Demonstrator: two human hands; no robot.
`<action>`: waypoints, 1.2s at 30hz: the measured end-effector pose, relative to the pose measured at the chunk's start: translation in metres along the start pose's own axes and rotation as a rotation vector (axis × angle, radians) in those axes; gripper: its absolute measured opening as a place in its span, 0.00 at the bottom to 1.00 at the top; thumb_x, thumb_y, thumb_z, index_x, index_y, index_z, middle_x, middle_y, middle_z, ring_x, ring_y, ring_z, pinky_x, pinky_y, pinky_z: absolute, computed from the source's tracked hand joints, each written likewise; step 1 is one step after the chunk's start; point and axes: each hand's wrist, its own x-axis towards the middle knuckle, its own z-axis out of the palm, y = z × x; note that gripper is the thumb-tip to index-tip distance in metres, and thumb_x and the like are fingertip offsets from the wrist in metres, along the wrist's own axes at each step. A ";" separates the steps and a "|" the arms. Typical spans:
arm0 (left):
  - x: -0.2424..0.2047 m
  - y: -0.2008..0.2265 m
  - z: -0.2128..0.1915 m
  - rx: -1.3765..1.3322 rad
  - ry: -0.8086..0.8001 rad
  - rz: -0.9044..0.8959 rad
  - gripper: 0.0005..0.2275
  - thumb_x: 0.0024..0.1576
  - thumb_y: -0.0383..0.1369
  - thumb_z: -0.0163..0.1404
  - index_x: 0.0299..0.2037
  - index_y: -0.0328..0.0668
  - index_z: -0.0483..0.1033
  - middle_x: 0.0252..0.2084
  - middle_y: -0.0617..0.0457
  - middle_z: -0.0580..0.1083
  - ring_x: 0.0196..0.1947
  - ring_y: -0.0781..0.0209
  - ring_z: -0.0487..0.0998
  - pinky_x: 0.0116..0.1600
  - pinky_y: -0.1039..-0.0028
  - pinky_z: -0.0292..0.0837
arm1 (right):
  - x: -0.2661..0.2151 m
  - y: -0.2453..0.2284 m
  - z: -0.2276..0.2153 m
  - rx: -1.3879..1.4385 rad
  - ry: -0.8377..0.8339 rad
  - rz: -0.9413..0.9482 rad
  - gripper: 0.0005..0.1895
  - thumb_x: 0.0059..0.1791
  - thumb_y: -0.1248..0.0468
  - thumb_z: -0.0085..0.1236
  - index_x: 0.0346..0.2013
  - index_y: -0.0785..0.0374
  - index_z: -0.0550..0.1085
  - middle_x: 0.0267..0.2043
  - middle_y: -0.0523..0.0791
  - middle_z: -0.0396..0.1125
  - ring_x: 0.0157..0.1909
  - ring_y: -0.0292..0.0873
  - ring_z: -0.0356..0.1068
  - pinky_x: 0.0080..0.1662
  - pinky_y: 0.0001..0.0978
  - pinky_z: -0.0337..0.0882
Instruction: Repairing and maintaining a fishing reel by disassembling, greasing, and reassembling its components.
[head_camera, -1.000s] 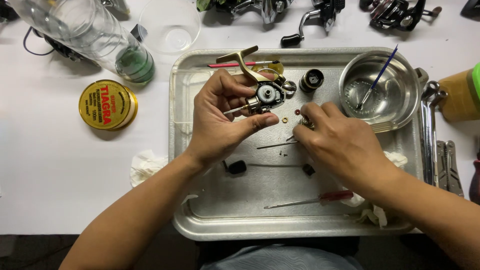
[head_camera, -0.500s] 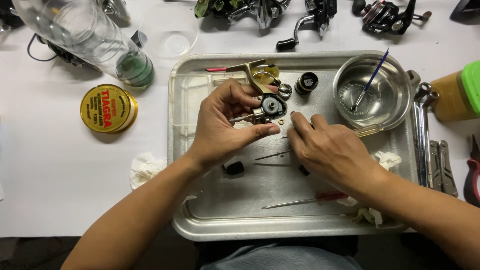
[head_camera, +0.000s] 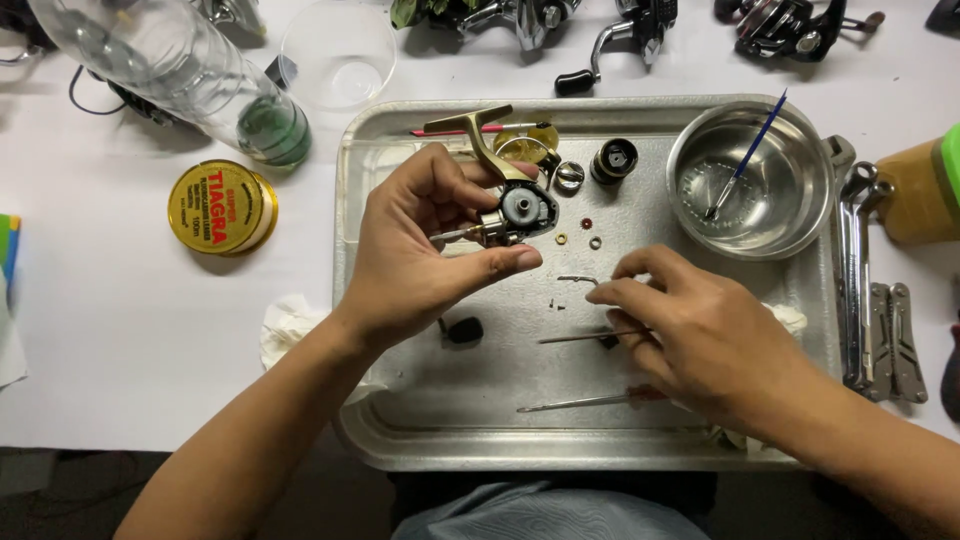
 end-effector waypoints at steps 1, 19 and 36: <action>-0.006 0.001 0.000 -0.002 0.002 -0.003 0.19 0.48 0.25 0.66 0.36 0.46 0.63 0.56 0.39 0.77 0.59 0.54 0.80 0.57 0.75 0.81 | -0.004 0.000 -0.005 0.001 -0.004 0.001 0.17 0.46 0.64 0.58 0.51 0.54 0.76 0.51 0.47 0.67 0.38 0.52 0.74 0.39 0.44 0.73; -0.059 -0.043 0.005 0.699 -0.263 0.120 0.17 0.46 0.37 0.70 0.29 0.45 0.69 0.27 0.54 0.74 0.27 0.55 0.73 0.34 0.68 0.64 | -0.030 0.022 -0.015 0.912 -0.033 0.664 0.16 0.41 0.70 0.68 0.44 0.68 0.82 0.43 0.46 0.81 0.41 0.37 0.76 0.42 0.28 0.77; -0.068 -0.052 0.010 1.008 -0.365 0.189 0.20 0.45 0.42 0.70 0.33 0.46 0.69 0.29 0.55 0.76 0.38 0.48 0.68 0.40 0.58 0.61 | -0.012 0.037 -0.022 1.152 0.007 0.614 0.27 0.36 0.75 0.67 0.49 0.67 0.73 0.46 0.51 0.74 0.51 0.48 0.77 0.55 0.38 0.78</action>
